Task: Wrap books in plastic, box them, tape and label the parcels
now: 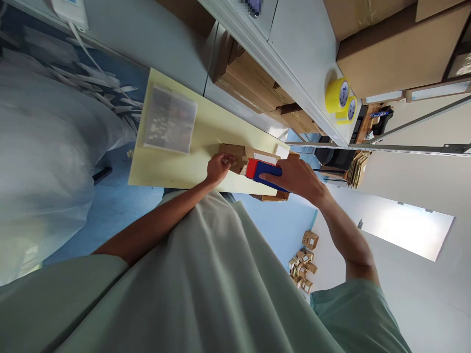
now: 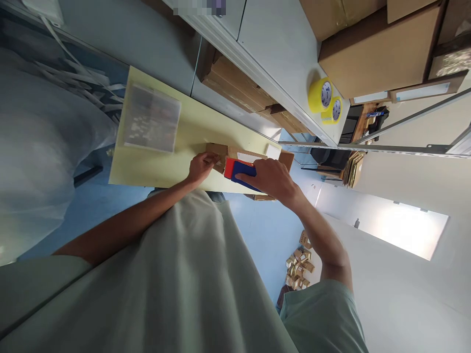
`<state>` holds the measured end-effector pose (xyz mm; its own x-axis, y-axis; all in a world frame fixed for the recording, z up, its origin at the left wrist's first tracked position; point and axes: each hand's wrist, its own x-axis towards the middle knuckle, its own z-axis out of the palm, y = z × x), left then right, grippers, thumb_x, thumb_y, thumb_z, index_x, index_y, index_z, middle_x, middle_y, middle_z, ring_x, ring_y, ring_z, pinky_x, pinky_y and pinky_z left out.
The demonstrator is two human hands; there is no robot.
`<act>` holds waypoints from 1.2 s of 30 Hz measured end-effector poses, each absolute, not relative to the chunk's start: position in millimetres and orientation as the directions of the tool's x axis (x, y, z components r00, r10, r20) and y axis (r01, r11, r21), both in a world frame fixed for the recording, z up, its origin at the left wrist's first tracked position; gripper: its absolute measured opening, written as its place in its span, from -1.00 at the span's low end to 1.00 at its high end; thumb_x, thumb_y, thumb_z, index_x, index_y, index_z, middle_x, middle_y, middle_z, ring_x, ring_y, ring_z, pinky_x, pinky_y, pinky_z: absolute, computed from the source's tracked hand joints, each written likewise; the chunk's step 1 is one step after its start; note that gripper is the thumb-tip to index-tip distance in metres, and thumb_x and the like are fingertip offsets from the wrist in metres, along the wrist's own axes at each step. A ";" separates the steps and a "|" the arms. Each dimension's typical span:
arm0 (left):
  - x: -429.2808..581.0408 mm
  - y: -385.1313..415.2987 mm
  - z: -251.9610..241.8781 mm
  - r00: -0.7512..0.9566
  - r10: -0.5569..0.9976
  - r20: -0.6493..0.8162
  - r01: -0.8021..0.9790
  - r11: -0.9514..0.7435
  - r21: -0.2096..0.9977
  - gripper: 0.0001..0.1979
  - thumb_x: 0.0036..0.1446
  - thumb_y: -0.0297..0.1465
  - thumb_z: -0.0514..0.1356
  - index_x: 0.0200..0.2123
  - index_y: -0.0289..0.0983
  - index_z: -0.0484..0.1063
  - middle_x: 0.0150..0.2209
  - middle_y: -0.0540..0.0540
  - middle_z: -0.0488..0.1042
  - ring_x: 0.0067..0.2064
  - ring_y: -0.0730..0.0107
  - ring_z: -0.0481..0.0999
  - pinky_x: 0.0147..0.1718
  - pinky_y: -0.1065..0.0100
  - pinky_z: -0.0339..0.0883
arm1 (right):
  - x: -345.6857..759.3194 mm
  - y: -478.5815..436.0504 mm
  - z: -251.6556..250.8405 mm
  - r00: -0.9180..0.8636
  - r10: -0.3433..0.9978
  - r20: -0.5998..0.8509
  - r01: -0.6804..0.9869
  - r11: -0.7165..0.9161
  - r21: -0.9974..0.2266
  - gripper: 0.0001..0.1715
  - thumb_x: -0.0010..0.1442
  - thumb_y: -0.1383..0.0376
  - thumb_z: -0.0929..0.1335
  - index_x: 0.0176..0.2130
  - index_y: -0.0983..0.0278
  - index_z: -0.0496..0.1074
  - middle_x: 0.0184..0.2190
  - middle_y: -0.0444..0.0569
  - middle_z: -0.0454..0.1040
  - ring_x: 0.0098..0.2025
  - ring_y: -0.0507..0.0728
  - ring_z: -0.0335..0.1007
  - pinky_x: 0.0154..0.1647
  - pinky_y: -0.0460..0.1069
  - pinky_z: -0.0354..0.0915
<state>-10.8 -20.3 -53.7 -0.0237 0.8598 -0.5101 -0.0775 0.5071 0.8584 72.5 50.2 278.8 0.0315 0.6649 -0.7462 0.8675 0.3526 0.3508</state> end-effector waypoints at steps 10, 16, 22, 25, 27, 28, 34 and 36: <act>-17.7 -37.3 -41.1 0.010 0.919 -0.394 -0.162 0.390 0.907 -0.62 0.20 -0.44 0.31 0.10 -0.24 0.57 0.07 -0.21 0.69 0.05 0.18 0.71 0.18 0.17 0.60 | 77.0 50.4 278.2 0.034 0.658 -0.752 0.878 0.340 0.338 -0.27 0.49 -0.30 0.38 -0.11 0.28 0.68 -0.20 0.19 0.69 -0.18 0.30 0.63 -0.28 0.05 0.23; -4.0 -45.4 -29.0 0.101 0.972 -0.212 -0.180 0.228 0.957 -0.25 0.15 -0.43 0.44 0.40 -0.23 0.38 0.22 -0.27 0.58 0.22 0.11 0.64 0.28 0.05 0.59 | 78.8 48.2 276.3 0.017 0.677 -0.736 0.887 0.329 0.323 -0.25 0.48 -0.32 0.38 -0.07 0.28 0.69 -0.22 0.16 0.67 -0.17 0.29 0.62 -0.26 0.05 0.23; -8.4 -32.5 -21.5 0.207 0.972 -0.114 0.032 0.109 0.993 -0.12 0.16 -0.48 0.42 0.54 -0.11 0.35 0.23 -0.22 0.47 0.03 0.17 0.65 0.15 0.15 0.62 | 74.3 45.9 278.2 0.010 0.665 -0.747 0.875 0.356 0.328 -0.26 0.49 -0.32 0.38 -0.09 0.27 0.70 -0.25 0.16 0.67 -0.16 0.30 0.62 -0.26 0.05 0.22; -10.0 -21.7 -13.5 0.265 0.962 -0.064 0.111 0.035 0.993 -0.32 0.18 -0.57 0.33 0.37 -0.12 0.55 0.13 -0.20 0.47 0.03 0.14 0.62 0.12 0.17 0.60 | 73.0 44.5 278.7 0.015 0.660 -0.752 0.866 0.367 0.340 -0.26 0.50 -0.32 0.37 -0.11 0.27 0.69 -0.28 0.16 0.66 -0.17 0.31 0.62 -0.25 0.05 0.24; -9.1 -16.0 -11.3 0.288 0.957 -0.044 0.152 0.000 0.988 -0.43 0.18 -0.60 0.30 0.23 -0.14 0.64 0.09 -0.20 0.46 0.04 0.11 0.60 0.10 0.15 0.59 | 72.4 43.8 278.4 0.018 0.658 -0.753 0.860 0.375 0.347 -0.25 0.51 -0.32 0.36 -0.11 0.27 0.68 -0.31 0.15 0.65 -0.18 0.31 0.62 -0.25 0.05 0.24; -8.2 -14.1 -11.5 0.293 0.955 -0.039 0.166 -0.011 0.986 -0.47 0.18 -0.61 0.29 0.18 -0.15 0.65 0.08 -0.21 0.46 0.03 0.09 0.60 0.10 0.13 0.58 | 72.2 43.6 278.1 0.018 0.657 -0.753 0.857 0.378 0.350 -0.25 0.51 -0.32 0.35 -0.12 0.28 0.68 -0.32 0.15 0.65 -0.18 0.31 0.62 -0.25 0.05 0.25; -1.4 -12.4 -21.4 0.261 0.963 -0.072 0.168 0.028 0.985 -0.60 0.23 -0.57 0.30 0.12 -0.22 0.60 0.03 -0.21 0.45 -0.01 0.08 0.58 0.11 0.10 0.56 | 73.6 43.4 275.8 0.020 0.663 -0.749 0.849 0.385 0.363 -0.26 0.51 -0.31 0.37 -0.12 0.29 0.68 -0.27 0.20 0.67 -0.14 0.33 0.63 -0.24 0.06 0.27; -0.4 -12.5 -23.8 0.255 0.964 -0.072 0.167 0.030 0.986 -0.62 0.24 -0.53 0.32 0.12 -0.22 0.58 0.04 -0.21 0.46 0.00 0.08 0.58 0.13 0.09 0.55 | 78.5 43.7 275.2 0.019 0.669 -0.743 0.849 0.381 0.365 -0.25 0.51 -0.31 0.37 -0.11 0.29 0.68 -0.24 0.20 0.67 -0.14 0.34 0.63 -0.24 0.07 0.27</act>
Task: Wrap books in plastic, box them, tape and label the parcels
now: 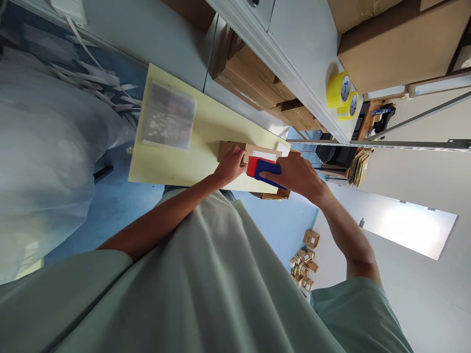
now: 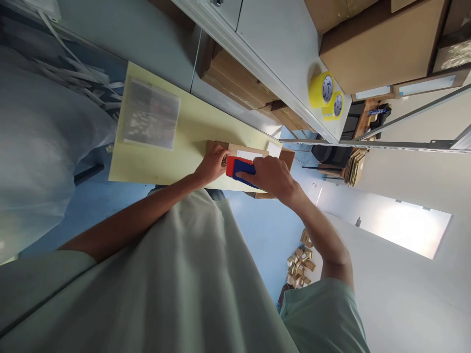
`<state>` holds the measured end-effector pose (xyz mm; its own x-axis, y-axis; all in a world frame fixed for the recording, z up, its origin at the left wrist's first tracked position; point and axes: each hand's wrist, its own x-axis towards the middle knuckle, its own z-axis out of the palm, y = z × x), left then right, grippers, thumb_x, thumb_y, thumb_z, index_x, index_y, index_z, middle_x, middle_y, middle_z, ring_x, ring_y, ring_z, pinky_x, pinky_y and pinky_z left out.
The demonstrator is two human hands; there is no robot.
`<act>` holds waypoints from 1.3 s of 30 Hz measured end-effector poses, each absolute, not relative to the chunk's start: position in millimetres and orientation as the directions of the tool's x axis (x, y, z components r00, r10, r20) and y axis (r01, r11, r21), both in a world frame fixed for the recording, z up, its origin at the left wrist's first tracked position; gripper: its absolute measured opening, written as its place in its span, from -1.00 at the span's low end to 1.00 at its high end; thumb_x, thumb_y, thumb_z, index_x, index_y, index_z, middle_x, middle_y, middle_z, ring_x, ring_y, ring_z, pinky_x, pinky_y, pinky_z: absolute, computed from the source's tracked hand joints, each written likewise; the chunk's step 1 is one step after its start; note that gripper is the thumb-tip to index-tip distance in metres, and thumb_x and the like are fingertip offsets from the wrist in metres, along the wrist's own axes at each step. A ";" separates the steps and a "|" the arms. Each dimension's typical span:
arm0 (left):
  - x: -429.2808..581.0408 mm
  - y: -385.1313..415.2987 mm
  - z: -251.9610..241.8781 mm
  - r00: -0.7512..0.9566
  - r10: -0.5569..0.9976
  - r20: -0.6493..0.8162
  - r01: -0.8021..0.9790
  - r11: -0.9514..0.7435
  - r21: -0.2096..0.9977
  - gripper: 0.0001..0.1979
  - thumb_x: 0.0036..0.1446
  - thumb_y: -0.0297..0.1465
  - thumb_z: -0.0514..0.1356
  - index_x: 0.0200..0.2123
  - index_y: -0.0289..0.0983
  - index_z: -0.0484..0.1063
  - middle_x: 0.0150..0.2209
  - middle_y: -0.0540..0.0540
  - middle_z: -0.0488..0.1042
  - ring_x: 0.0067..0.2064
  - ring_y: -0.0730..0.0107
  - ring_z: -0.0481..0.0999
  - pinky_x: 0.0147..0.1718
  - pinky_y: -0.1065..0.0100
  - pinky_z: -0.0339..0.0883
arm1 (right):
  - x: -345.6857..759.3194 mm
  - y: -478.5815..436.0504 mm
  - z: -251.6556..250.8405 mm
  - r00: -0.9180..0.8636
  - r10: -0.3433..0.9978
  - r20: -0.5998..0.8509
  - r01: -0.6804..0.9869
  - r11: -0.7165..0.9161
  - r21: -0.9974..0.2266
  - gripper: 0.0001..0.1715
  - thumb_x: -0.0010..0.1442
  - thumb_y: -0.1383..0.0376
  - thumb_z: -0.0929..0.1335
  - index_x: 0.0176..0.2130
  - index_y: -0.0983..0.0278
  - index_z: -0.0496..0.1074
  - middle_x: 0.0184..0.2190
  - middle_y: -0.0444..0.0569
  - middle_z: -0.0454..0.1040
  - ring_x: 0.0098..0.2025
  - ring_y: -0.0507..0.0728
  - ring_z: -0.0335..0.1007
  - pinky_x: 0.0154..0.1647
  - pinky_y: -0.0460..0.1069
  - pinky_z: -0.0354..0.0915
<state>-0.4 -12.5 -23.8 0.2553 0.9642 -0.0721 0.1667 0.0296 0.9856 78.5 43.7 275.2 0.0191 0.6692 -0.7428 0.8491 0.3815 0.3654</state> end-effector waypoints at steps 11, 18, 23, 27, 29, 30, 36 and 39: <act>-8.9 -10.8 -25.9 0.317 0.945 -0.087 0.217 0.017 0.976 -0.50 0.17 -0.51 0.42 0.18 -0.18 0.51 0.10 -0.19 0.46 -0.02 0.08 0.60 0.14 0.05 0.58 | 149.9 63.7 249.8 0.068 0.649 -0.758 0.882 0.316 0.349 -0.13 0.49 -0.41 0.29 -0.20 0.28 0.66 -0.27 0.19 0.67 -0.20 0.30 0.61 -0.26 0.07 0.25; -7.6 -20.1 -23.8 0.305 0.948 -0.091 0.315 -0.010 0.949 -0.46 0.24 -0.52 0.43 0.26 -0.14 0.49 0.11 -0.17 0.48 0.00 0.11 0.63 0.17 0.09 0.58 | 191.4 79.9 204.3 0.039 0.590 -0.806 0.920 0.295 0.260 -0.13 0.45 -0.41 0.35 -0.12 0.31 0.68 -0.21 0.22 0.70 -0.16 0.29 0.63 -0.18 0.07 0.31; 7.1 -30.7 -16.1 0.270 0.950 -0.157 0.450 0.020 0.893 -0.49 0.26 -0.53 0.40 0.25 -0.12 0.52 0.13 -0.21 0.51 0.04 0.06 0.66 0.17 0.07 0.60 | 215.9 85.7 179.9 -0.030 0.543 -0.839 0.929 0.324 0.177 -0.16 0.44 -0.37 0.40 -0.03 0.35 0.69 -0.14 0.30 0.73 -0.07 0.38 0.69 -0.14 0.10 0.39; 26.5 -30.7 -3.4 0.212 0.972 -0.101 0.571 -0.039 0.820 -0.39 0.23 -0.45 0.46 0.33 -0.12 0.51 0.42 -0.34 0.43 0.46 -0.23 0.47 0.46 -0.15 0.41 | 240.8 81.2 166.2 -0.117 0.556 -0.823 0.936 0.338 0.095 -0.27 0.49 -0.25 0.43 0.05 0.36 0.69 -0.04 0.36 0.74 0.05 0.44 0.70 -0.04 0.12 0.45; 39.3 -26.1 1.9 0.257 0.965 -0.049 0.631 -0.129 0.765 -0.16 0.19 -0.37 0.50 0.50 -0.18 0.38 0.62 -0.41 0.21 0.66 -0.43 0.15 0.60 -0.38 0.12 | 252.3 77.3 158.4 -0.165 0.549 -0.819 0.937 0.347 0.044 -0.32 0.52 -0.20 0.43 0.08 0.36 0.68 0.02 0.36 0.74 0.11 0.45 0.70 0.03 0.13 0.47; 46.3 -23.2 3.4 0.303 0.952 -0.040 0.657 -0.179 0.732 -0.04 0.20 -0.32 0.50 0.60 -0.22 0.25 0.68 -0.44 0.08 0.71 -0.48 -0.03 0.63 -0.48 -0.04 | 257.1 75.5 154.4 -0.184 0.541 -0.820 0.937 0.349 0.021 -0.33 0.52 -0.19 0.42 0.09 0.36 0.68 0.05 0.35 0.74 0.12 0.46 0.69 0.05 0.13 0.48; 84.2 -14.8 -8.1 0.391 0.903 -0.177 0.805 -0.242 0.542 0.03 0.43 -0.29 0.16 0.72 -0.52 -0.33 0.74 -0.50 -0.28 0.76 -0.28 -0.37 0.67 -0.51 -0.41 | 274.7 71.0 134.5 -0.242 0.564 -0.790 0.927 0.375 -0.016 -0.30 0.58 -0.15 0.37 0.23 0.39 0.63 0.15 0.39 0.70 0.23 0.48 0.66 0.15 0.14 0.52; 90.5 -16.2 -19.2 0.350 0.921 -0.171 0.830 -0.220 0.512 -0.08 0.43 -0.44 0.05 0.71 -0.58 -0.25 0.72 -0.57 -0.14 0.76 -0.29 -0.24 0.67 -0.51 -0.28 | 282.4 73.6 127.3 -0.282 0.583 -0.762 0.920 0.390 -0.042 -0.30 0.60 -0.12 0.35 0.24 0.41 0.63 0.14 0.42 0.70 0.23 0.48 0.66 0.18 0.15 0.51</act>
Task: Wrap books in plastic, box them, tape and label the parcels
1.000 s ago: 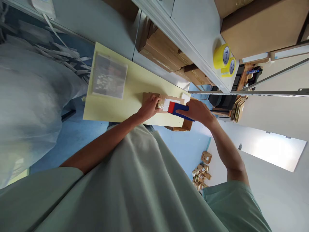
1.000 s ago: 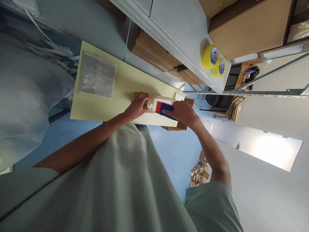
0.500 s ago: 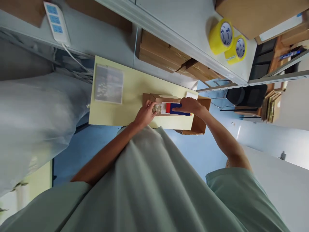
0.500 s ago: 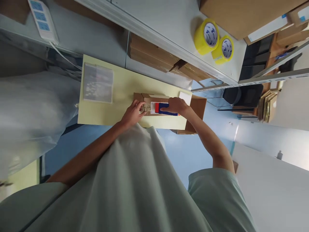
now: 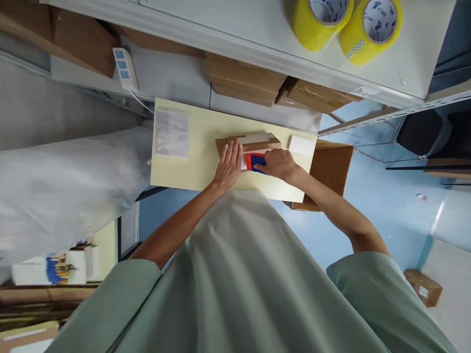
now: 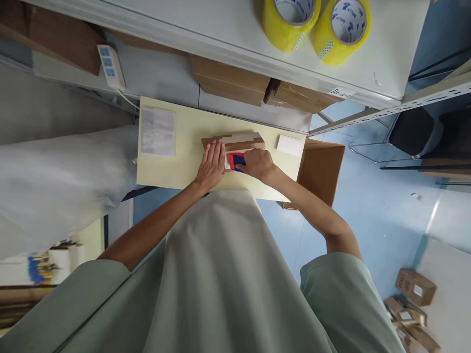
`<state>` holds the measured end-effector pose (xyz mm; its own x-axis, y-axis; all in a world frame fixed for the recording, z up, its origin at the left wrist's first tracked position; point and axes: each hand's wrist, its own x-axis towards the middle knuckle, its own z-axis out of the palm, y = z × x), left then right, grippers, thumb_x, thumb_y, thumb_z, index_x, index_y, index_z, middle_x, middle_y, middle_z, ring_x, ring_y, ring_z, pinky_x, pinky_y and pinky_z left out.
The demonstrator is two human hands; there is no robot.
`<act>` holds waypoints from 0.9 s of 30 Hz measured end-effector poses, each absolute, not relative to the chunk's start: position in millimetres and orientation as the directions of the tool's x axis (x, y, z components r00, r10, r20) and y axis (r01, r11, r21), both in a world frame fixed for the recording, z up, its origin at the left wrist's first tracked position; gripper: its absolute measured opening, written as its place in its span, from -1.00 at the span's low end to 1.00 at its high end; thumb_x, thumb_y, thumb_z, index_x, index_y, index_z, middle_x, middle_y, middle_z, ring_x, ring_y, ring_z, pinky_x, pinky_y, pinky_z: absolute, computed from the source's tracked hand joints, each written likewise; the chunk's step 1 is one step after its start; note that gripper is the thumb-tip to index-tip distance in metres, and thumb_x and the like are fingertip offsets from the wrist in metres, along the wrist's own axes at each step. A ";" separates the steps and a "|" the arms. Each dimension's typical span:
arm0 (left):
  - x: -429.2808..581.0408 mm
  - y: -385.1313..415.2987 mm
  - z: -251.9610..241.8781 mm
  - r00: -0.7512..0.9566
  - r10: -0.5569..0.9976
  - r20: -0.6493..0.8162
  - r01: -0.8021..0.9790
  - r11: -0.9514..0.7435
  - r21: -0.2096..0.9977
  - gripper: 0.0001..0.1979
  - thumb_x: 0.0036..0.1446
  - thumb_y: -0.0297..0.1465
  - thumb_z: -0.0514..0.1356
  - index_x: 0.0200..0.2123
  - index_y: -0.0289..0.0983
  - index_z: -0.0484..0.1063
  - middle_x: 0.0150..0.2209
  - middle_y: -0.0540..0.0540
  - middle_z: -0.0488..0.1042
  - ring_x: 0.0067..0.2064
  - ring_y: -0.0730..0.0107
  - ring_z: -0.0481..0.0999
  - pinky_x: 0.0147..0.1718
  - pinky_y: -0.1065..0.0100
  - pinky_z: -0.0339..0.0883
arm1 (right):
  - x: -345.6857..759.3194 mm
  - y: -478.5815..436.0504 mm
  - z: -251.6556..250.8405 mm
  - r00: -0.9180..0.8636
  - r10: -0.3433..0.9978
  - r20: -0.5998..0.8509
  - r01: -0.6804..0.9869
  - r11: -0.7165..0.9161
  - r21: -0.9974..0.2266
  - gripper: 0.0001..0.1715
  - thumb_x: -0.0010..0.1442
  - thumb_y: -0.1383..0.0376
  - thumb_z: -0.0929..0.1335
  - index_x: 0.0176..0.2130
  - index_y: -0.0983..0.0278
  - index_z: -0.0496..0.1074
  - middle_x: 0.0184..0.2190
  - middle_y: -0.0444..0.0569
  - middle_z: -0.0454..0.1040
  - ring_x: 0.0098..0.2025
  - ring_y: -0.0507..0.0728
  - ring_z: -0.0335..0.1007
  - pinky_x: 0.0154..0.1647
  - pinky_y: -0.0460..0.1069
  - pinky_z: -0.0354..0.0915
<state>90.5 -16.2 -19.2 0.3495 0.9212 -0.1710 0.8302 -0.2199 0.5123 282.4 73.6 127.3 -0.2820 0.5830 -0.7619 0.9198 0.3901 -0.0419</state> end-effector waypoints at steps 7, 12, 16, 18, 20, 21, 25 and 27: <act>65.2 -14.6 -22.8 0.415 0.888 -0.198 0.831 -0.282 0.480 0.00 0.31 -0.51 0.17 0.68 -0.70 -0.21 0.66 -0.73 -0.03 0.73 -0.53 -0.13 0.62 -0.60 -0.19 | 289.9 83.0 116.4 -0.373 0.582 -0.722 0.902 0.410 -0.136 -0.28 0.54 -0.16 0.41 0.24 0.40 0.64 0.18 0.40 0.69 0.25 0.48 0.64 0.18 0.14 0.51; 31.7 -31.2 -15.4 0.456 0.845 -0.279 0.837 -0.301 0.456 0.25 0.16 -0.41 0.41 0.69 -0.66 -0.25 0.65 -0.76 -0.02 0.70 -0.64 -0.07 0.63 -0.57 -0.16 | 267.3 81.4 112.9 -0.476 0.468 -0.744 0.857 0.437 -0.274 -0.33 0.57 -0.15 0.38 0.21 0.34 0.67 0.14 0.32 0.72 0.20 0.44 0.67 0.13 0.12 0.51; 17.7 -46.0 -19.7 0.428 0.835 -0.345 0.866 -0.269 0.422 0.27 0.14 -0.40 0.43 0.68 -0.68 -0.23 0.63 -0.82 -0.02 0.70 -0.68 -0.10 0.61 -0.61 -0.19 | 244.9 77.7 106.7 -0.504 0.393 -0.769 0.837 0.441 -0.323 -0.38 0.59 -0.10 0.37 0.25 0.31 0.65 0.15 0.31 0.72 0.18 0.43 0.69 0.10 0.14 0.52; 17.5 -49.4 -25.4 0.388 0.850 -0.356 0.884 -0.232 0.406 0.23 0.17 -0.40 0.39 0.69 -0.67 -0.22 0.64 -0.82 -0.02 0.71 -0.68 -0.13 0.58 -0.66 -0.23 | 239.2 77.6 101.7 -0.500 0.385 -0.776 0.838 0.440 -0.322 -0.38 0.59 -0.09 0.38 0.27 0.31 0.64 0.16 0.31 0.72 0.17 0.43 0.69 0.08 0.14 0.52; 20.1 -50.4 -30.7 0.346 0.867 -0.359 0.895 -0.191 0.403 0.18 0.21 -0.39 0.34 0.70 -0.61 -0.22 0.65 -0.79 -0.02 0.71 -0.66 -0.15 0.55 -0.71 -0.26 | 238.3 78.8 96.5 -0.510 0.382 -0.771 0.834 0.440 -0.333 -0.37 0.58 -0.12 0.39 0.28 0.29 0.63 0.15 0.30 0.72 0.15 0.41 0.69 0.04 0.11 0.51; 21.7 -50.3 -32.6 0.330 0.872 -0.361 0.899 -0.172 0.404 0.16 0.23 -0.38 0.31 0.71 -0.58 -0.22 0.65 -0.77 -0.01 0.71 -0.65 -0.15 0.54 -0.72 -0.26 | 239.8 79.9 94.6 -0.519 0.377 -0.767 0.829 0.441 -0.344 -0.36 0.58 -0.13 0.39 0.28 0.28 0.63 0.13 0.28 0.73 0.13 0.40 0.70 0.02 0.09 0.50; 25.6 -49.1 -32.2 0.305 0.873 -0.379 0.904 -0.141 0.403 0.12 0.25 -0.39 0.29 0.71 -0.57 -0.19 0.66 -0.75 -0.01 0.72 -0.64 -0.14 0.55 -0.71 -0.27 | 265.1 88.9 98.3 -0.521 0.351 -0.778 0.824 0.446 -0.351 -0.36 0.57 -0.14 0.39 0.22 0.31 0.65 0.03 0.26 0.76 0.02 0.35 0.71 -0.09 0.05 0.45; 26.1 -48.7 -28.7 0.304 0.870 -0.388 0.903 -0.133 0.409 0.11 0.24 -0.40 0.29 0.71 -0.59 -0.16 0.66 -0.75 -0.01 0.72 -0.64 -0.15 0.56 -0.70 -0.26 | 293.4 96.9 108.8 -0.486 0.347 -0.802 0.842 0.433 -0.323 -0.34 0.54 -0.18 0.40 0.13 0.33 0.67 -0.06 0.25 0.76 -0.05 0.34 0.71 -0.16 0.05 0.42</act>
